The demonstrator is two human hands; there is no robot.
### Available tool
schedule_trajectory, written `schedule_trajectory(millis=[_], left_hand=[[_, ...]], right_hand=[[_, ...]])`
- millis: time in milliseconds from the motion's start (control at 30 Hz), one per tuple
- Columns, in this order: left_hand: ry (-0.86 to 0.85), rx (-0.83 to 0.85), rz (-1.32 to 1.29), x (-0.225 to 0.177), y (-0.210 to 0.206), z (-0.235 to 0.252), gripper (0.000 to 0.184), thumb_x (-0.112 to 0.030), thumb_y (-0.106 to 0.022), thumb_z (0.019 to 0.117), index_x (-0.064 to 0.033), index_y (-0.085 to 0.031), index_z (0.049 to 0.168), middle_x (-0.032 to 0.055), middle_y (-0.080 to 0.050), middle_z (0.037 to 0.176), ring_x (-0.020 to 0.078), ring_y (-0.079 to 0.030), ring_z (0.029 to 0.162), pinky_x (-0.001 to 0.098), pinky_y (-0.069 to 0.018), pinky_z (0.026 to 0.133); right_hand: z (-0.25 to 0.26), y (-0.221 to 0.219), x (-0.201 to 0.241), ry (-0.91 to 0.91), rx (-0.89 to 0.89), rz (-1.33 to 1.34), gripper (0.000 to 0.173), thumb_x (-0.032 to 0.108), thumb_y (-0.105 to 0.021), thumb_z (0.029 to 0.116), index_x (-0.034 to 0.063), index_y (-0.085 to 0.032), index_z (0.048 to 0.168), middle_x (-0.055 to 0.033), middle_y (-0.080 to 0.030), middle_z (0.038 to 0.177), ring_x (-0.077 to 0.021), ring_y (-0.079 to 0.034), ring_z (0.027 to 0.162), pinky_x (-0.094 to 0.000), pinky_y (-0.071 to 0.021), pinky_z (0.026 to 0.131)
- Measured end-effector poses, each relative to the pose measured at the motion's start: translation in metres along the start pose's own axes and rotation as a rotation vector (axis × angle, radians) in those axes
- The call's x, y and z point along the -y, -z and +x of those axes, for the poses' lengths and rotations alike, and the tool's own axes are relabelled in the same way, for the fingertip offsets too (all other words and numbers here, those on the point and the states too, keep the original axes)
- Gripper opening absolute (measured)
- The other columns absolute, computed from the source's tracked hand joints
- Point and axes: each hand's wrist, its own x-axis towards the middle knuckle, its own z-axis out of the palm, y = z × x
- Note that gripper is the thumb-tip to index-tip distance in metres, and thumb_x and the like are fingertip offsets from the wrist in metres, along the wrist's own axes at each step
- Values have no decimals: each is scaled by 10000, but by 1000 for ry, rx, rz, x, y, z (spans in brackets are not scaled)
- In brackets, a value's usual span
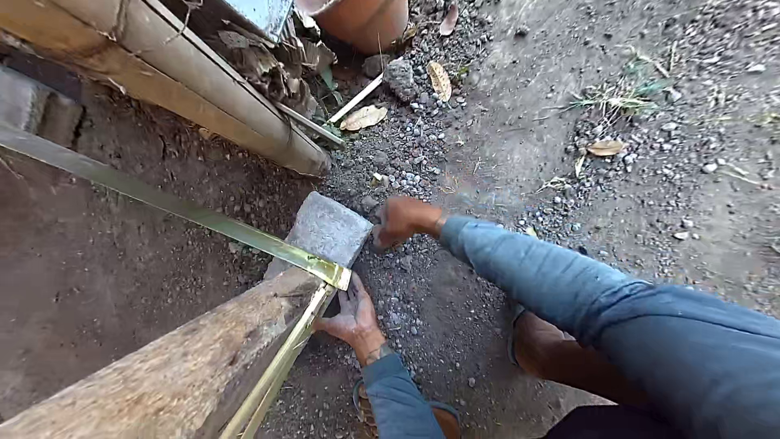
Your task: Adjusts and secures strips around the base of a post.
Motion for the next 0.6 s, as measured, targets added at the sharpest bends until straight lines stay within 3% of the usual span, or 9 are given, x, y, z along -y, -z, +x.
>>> schedule_trajectory(millis=[67,133,233,333,433,533,600], left_hand=[[-7,5,16,0,2,1,1045,-912,-141,865,-220,-106,1648,83,-190,1711,272,-256,1565,465,-328,1236],[6,33,9,0,2,3,1072,-930,-136,845,-225,-87,1651,72,-163,1720,258,-229,1575,457,-303,1250],[23,32,-1,1,2,2,1096,-940,-128,834,-213,-82,1652,79,-160,1720,256,-222,1577,446,-295,1255],[19,23,9,1,2,1,1096,-939,-126,836,-206,-97,1651,87,-178,1715,259,-240,1572,441,-312,1246],[21,35,23,2,2,0,1116,-949,-118,824,-200,-87,1652,86,-171,1716,259,-236,1573,439,-306,1250],[13,30,17,3,1,0,1112,-949,-131,826,-207,-81,1653,83,-160,1720,253,-229,1575,432,-307,1249],[10,26,19,3,2,1,1129,-959,-133,813,-206,-82,1654,82,-164,1719,250,-234,1574,433,-307,1249]], right_hand=[[-2,-45,6,-9,109,-15,394,331,-883,785,-3,-699,884,-176,-682,839,-327,-671,774,-566,-547,711],[-11,-67,10,-67,112,20,397,288,-834,835,-52,-668,953,-229,-665,956,-372,-655,887,-598,-524,785],[-22,-90,6,-129,-106,211,367,339,-710,940,-12,-678,1040,-221,-677,1077,-366,-658,1044,-572,-513,915],[-28,-98,9,-151,-252,334,342,295,-715,942,5,-686,1121,-211,-678,1140,-351,-648,1119,-527,-504,990],[-29,-98,9,-126,-261,300,276,217,-711,916,7,-694,1094,-207,-674,1139,-344,-646,1115,-520,-509,983],[-24,-94,-2,-79,-290,178,323,307,-613,999,21,-704,1119,-202,-685,1161,-353,-655,1134,-539,-513,982],[-18,-86,-15,-6,-382,105,344,338,-602,995,37,-692,1135,-198,-659,1203,-364,-643,1155,-566,-519,953]])
